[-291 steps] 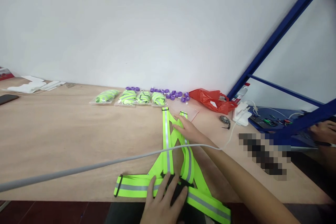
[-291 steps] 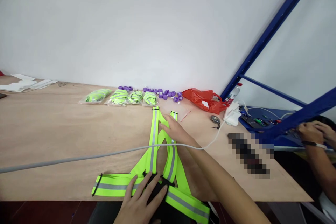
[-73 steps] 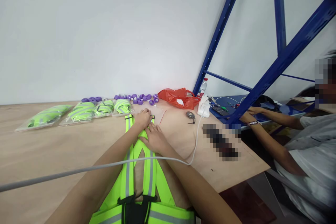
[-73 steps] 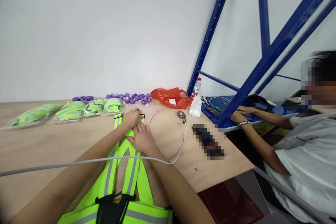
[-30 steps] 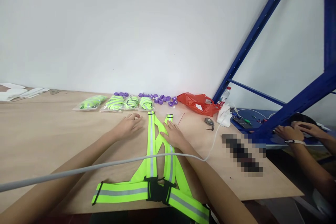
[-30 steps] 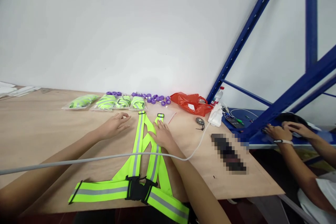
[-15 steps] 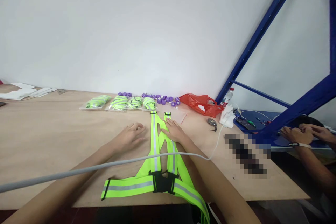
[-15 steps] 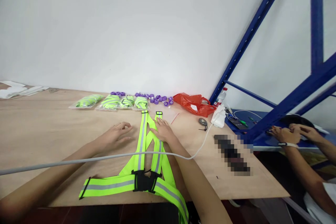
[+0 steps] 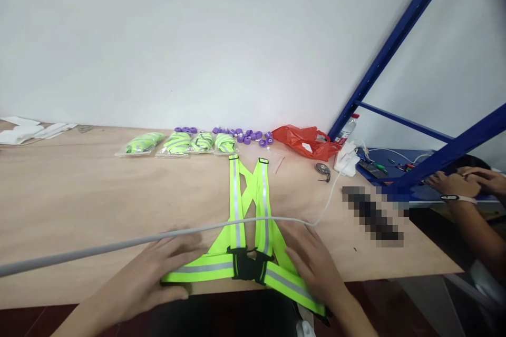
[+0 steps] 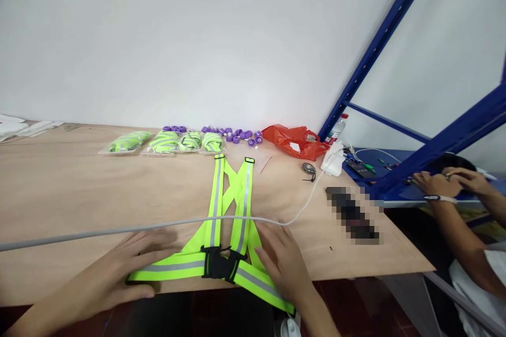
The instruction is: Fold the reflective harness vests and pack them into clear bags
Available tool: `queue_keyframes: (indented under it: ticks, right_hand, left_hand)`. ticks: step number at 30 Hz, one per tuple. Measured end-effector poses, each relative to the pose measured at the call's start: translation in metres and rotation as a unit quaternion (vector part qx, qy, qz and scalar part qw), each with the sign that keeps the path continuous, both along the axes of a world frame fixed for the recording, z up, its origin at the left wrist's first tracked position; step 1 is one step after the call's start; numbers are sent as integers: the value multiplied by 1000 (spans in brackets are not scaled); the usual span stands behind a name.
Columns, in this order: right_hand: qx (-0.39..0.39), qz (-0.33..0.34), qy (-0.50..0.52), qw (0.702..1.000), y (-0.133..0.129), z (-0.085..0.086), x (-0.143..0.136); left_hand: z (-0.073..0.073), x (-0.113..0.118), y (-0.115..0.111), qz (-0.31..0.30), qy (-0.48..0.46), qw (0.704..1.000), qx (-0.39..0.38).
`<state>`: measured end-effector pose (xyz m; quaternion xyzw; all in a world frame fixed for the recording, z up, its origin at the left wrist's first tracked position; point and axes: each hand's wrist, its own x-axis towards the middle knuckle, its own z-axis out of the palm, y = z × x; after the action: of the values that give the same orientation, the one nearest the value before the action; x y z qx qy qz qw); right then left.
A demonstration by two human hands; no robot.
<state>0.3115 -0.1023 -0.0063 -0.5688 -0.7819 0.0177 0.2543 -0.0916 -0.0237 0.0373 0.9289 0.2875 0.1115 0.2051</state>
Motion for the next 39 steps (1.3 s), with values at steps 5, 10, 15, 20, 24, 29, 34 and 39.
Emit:
queue_keyframes:
  ticks: [5, 10, 15, 20, 24, 29, 34, 39]
  right_hand:
    - [122, -61, -57, 989, -92, -37, 16]
    - [105, -20, -58, 993, -87, -26, 13]
    - [-77, 11, 30, 997, -62, 7, -3]
    - [-108, 59, -75, 990, -42, 16, 1]
    - [-5, 76, -189, 979, -22, 11, 11]
    - [93, 84, -239, 963, 7, 5, 25]
    - [114, 77, -203, 969, 12, -14, 57]
    - [61, 54, -152, 985, -11, -26, 77]
  left_hand:
    - [-10, -16, 1, 8, -2, 1000, -4]
    - [-16, -23, 10, 12, 5, 1000, 21]
    - [-26, -35, 19, 32, -3, 997, 71]
    - [-24, -44, 23, 55, -24, 993, 101]
    - [-22, -47, 26, 41, -18, 992, 120]
    - [-27, -50, 25, 48, -16, 986, 159]
    - [-25, -48, 10, 36, 5, 983, 182]
    - [-21, -39, -5, 31, 14, 981, 189]
